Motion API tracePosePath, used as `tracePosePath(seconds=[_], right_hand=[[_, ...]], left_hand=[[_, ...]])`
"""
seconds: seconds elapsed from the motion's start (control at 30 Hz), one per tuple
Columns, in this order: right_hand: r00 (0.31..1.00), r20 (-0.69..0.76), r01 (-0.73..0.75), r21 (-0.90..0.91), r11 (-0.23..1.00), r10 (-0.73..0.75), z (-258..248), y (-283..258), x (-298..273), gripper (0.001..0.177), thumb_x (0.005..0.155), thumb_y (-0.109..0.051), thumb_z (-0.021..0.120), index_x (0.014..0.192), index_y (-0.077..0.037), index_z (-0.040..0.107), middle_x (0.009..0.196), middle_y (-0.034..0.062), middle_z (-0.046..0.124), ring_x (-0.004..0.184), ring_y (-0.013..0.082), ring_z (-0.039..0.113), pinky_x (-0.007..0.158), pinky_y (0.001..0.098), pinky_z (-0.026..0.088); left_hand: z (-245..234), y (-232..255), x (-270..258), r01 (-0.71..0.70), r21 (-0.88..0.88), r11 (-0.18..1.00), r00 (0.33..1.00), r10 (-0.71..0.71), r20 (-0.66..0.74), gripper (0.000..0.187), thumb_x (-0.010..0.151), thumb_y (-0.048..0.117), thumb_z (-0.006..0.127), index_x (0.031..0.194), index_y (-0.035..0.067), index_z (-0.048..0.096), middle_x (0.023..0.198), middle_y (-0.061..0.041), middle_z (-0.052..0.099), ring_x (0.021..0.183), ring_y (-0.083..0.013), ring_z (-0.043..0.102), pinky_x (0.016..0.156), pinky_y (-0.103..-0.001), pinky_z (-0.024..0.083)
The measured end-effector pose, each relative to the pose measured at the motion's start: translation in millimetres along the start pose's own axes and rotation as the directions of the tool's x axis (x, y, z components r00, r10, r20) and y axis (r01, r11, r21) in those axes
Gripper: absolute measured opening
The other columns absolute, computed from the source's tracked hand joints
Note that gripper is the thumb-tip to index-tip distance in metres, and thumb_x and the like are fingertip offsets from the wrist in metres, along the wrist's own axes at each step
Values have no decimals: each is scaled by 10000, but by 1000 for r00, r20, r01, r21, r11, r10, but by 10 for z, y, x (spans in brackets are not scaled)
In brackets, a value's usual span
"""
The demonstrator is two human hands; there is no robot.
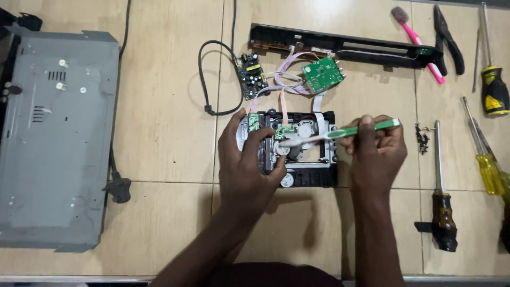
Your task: The person cleans the internal components of a disassembled electronic device, likely a VCR or DVD player, using a toothbrush and a metal pick. They scrub various parts of the mechanism and use the pick to remove debris from tight spaces.
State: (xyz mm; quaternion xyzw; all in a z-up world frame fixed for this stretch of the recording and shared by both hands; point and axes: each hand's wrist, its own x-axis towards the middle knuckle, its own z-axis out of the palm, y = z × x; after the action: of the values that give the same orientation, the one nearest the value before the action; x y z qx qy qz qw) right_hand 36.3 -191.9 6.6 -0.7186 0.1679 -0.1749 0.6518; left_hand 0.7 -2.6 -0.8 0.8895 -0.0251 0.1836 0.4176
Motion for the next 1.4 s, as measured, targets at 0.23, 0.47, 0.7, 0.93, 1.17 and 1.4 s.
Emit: tracePosePath(seconds=[0.23,0.47,0.7,0.93,1.17,1.4], right_hand=[[993,28,-118,42,992,116,-56,81,-2,97,1076,-84,602,1038,-111,517,841,84,660,605,110,586,592,249,544],[991,-25,136,78,988,-134,-48,-241,-315,123,1099,-104,587,1039,-115,480,866,105,646,587,120,581,516,237,514],[959,24,282,-81,956,-281,-202,-998,-1187,196,1061,-274,526,1081,-137,388,820,99,636,464,123,557,391,211,465],[987,71,124,216,968,-143,-469,-302,-874,123,1019,-45,597,1022,-104,489,885,171,639,577,156,605,449,249,534],[981,-29,-167,383,908,192,-287,-46,-559,141,1042,-136,606,1097,-59,501,980,180,653,730,198,647,630,332,600],[949,-73,-241,458,856,307,-211,107,-354,126,1036,-128,635,1068,-103,516,942,152,635,710,192,593,606,252,465]], left_hand=[[15,-50,-12,8,22,1000,1000,-8,7,515,735,133,854,1209,154,654,1509,-207,430,1403,-413,461,1076,-509,482],[-38,-46,-7,-11,-51,999,998,14,64,550,732,118,792,1255,136,622,1521,-222,386,1426,-436,411,1142,-525,394],[-267,72,-64,-72,-78,994,997,74,27,172,877,151,783,1036,106,734,1437,-207,543,1430,-446,415,1168,-607,388],[-323,97,-241,-102,-85,991,994,98,-52,169,881,143,805,763,92,696,1301,-124,642,1387,-410,476,1097,-525,510],[-148,174,-180,-52,-60,997,997,48,-56,169,884,150,791,1045,124,747,1388,-174,532,1355,-366,491,1131,-499,450],[-2,94,-73,1,26,1000,999,0,-55,301,825,149,857,1099,138,733,1449,-197,483,1369,-383,494,1089,-519,482]])
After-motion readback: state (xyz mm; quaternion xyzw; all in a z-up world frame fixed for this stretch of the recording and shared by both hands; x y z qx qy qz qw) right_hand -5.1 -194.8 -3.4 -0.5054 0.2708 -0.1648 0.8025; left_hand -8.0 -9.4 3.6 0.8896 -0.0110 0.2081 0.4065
